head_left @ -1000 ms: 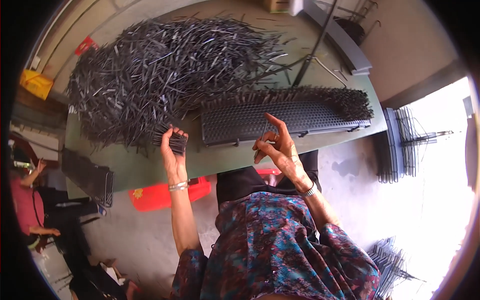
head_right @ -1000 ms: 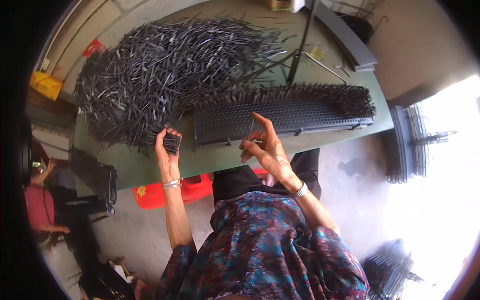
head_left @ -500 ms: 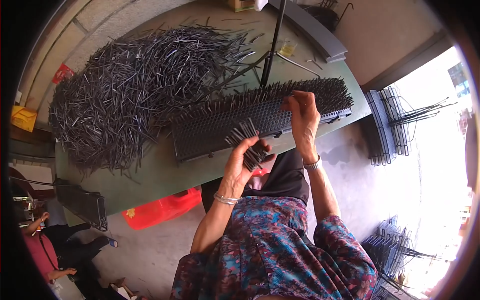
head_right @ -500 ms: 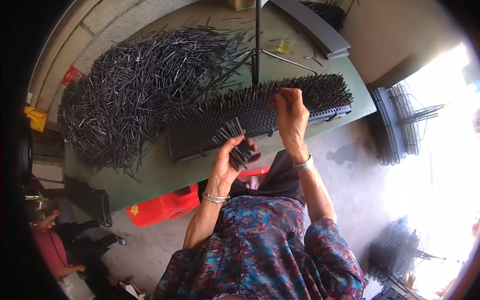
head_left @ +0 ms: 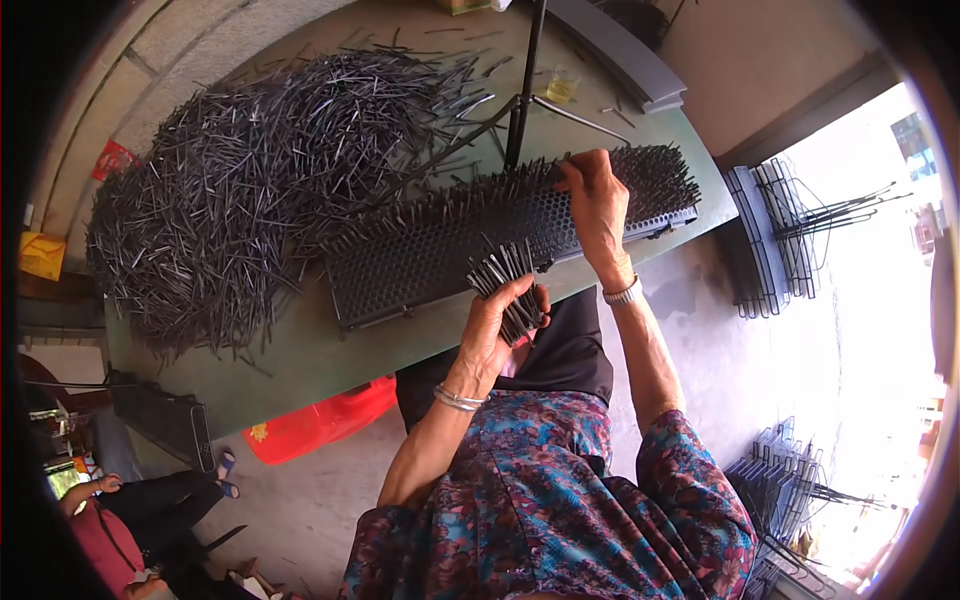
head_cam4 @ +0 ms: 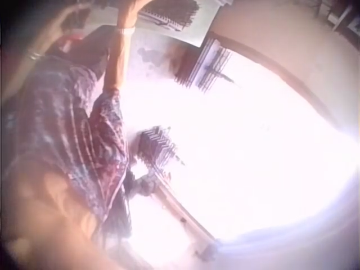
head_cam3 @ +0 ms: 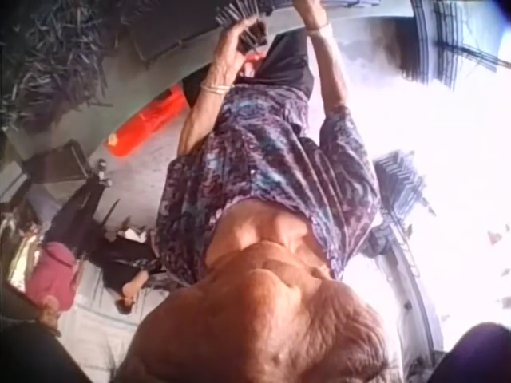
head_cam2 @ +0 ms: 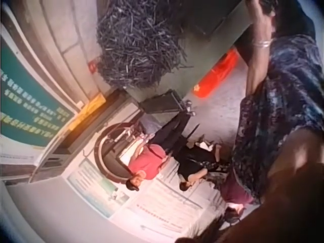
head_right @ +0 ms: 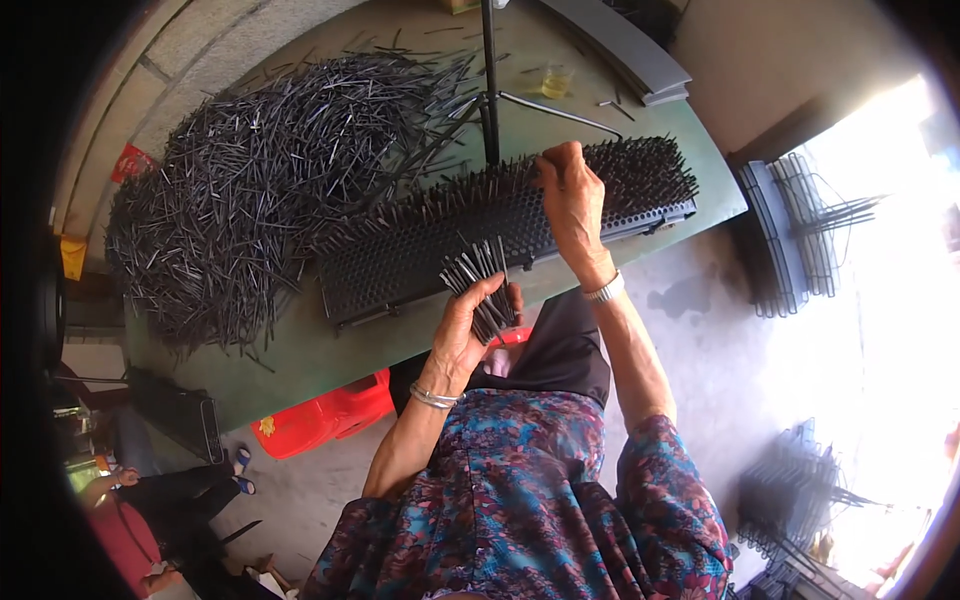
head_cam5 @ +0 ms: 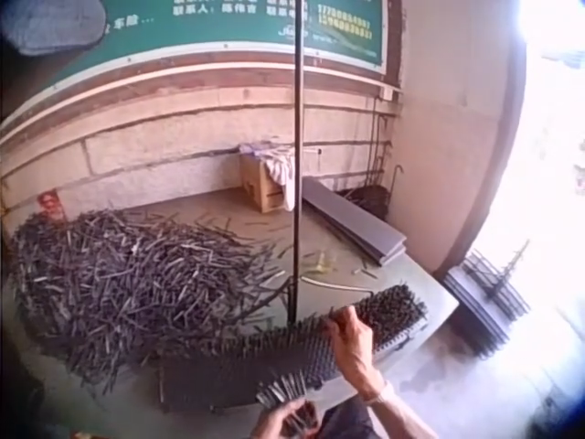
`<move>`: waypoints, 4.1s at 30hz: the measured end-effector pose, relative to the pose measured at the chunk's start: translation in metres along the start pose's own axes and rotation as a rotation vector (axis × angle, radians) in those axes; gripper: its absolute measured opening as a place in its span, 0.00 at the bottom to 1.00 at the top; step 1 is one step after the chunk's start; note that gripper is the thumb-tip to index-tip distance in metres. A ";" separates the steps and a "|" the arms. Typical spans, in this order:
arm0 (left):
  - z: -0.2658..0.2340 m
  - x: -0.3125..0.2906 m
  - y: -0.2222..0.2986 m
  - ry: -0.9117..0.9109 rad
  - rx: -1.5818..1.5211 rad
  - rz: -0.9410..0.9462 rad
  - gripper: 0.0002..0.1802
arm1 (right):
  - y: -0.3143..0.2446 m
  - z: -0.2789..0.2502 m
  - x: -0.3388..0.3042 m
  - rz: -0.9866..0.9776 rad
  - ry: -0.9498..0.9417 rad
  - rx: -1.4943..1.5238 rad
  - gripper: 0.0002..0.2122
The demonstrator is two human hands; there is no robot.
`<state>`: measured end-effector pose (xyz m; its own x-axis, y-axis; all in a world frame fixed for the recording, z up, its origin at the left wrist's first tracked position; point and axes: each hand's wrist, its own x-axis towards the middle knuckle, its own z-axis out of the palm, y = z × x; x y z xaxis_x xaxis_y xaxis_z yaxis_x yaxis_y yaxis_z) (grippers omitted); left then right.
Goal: Manually inserting thin metal pins into a perforated grid plate.
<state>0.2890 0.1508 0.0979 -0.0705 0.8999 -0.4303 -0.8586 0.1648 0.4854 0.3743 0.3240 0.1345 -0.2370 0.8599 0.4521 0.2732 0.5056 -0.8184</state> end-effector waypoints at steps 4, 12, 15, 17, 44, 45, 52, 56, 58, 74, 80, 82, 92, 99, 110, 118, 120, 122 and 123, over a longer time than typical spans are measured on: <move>0.007 -0.003 -0.001 0.071 -0.031 -0.019 0.11 | -0.003 0.001 0.000 -0.046 -0.031 -0.028 0.04; 0.010 -0.006 -0.001 0.062 -0.004 -0.007 0.11 | 0.008 0.003 -0.005 -0.194 -0.057 -0.264 0.03; 0.009 -0.006 0.000 0.063 0.038 -0.004 0.11 | 0.004 0.003 -0.004 -0.234 -0.055 -0.384 0.04; 0.009 -0.005 0.001 0.065 0.072 -0.010 0.11 | 0.001 0.002 0.000 -0.251 -0.044 -0.405 0.04; 0.027 -0.004 0.007 0.075 0.117 0.098 0.12 | -0.026 -0.047 -0.033 0.349 -0.738 0.160 0.15; 0.027 -0.003 0.007 0.073 0.117 0.096 0.12 | -0.025 -0.046 -0.034 0.372 -0.730 0.205 0.12; 0.030 -0.004 0.008 0.119 0.262 0.079 0.13 | -0.027 -0.047 -0.037 0.416 -0.688 0.273 0.09; 0.030 -0.006 0.012 0.123 0.316 0.085 0.13 | -0.025 -0.044 -0.037 0.399 -0.695 0.282 0.09; 0.030 -0.005 0.011 0.126 0.330 0.086 0.13 | -0.024 -0.044 -0.037 0.406 -0.705 0.281 0.08; 0.009 0.009 -0.004 0.026 -0.018 -0.050 0.14 | -0.034 -0.054 -0.004 0.225 -0.277 0.180 0.03; 0.012 0.009 -0.010 0.003 -0.182 -0.056 0.13 | -0.008 -0.034 0.018 -0.013 -0.178 0.025 0.04; 0.008 0.010 -0.011 -0.004 -0.135 -0.048 0.13 | -0.003 -0.029 0.021 -0.041 -0.221 -0.003 0.04; 0.012 0.008 -0.006 0.074 0.022 0.001 0.10 | -0.001 -0.029 0.029 -0.089 -0.281 -0.026 0.03; 0.008 0.010 -0.005 0.061 0.057 -0.008 0.10 | 0.003 -0.027 0.031 -0.111 -0.340 -0.096 0.04; 0.012 0.010 -0.005 0.025 -0.028 -0.034 0.09 | 0.006 -0.030 0.038 -0.177 -0.417 -0.022 0.03; 0.013 0.010 -0.005 0.056 -0.003 -0.044 0.09 | 0.011 -0.026 0.033 -0.157 -0.385 -0.007 0.04; 0.013 0.011 -0.008 0.057 0.005 -0.041 0.09 | 0.018 -0.025 0.031 -0.196 -0.392 -0.064 0.04; 0.014 0.013 -0.009 0.058 0.012 -0.036 0.10 | 0.022 -0.025 0.030 -0.236 -0.399 -0.121 0.04; 0.015 0.013 -0.008 0.066 0.025 -0.029 0.10 | 0.020 -0.024 0.027 -0.284 -0.361 -0.242 0.05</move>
<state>0.3030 0.1670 0.0999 -0.0800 0.8664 -0.4929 -0.8478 0.2009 0.4908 0.3959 0.3592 0.1389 -0.6280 0.6288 0.4585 0.3493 0.7542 -0.5560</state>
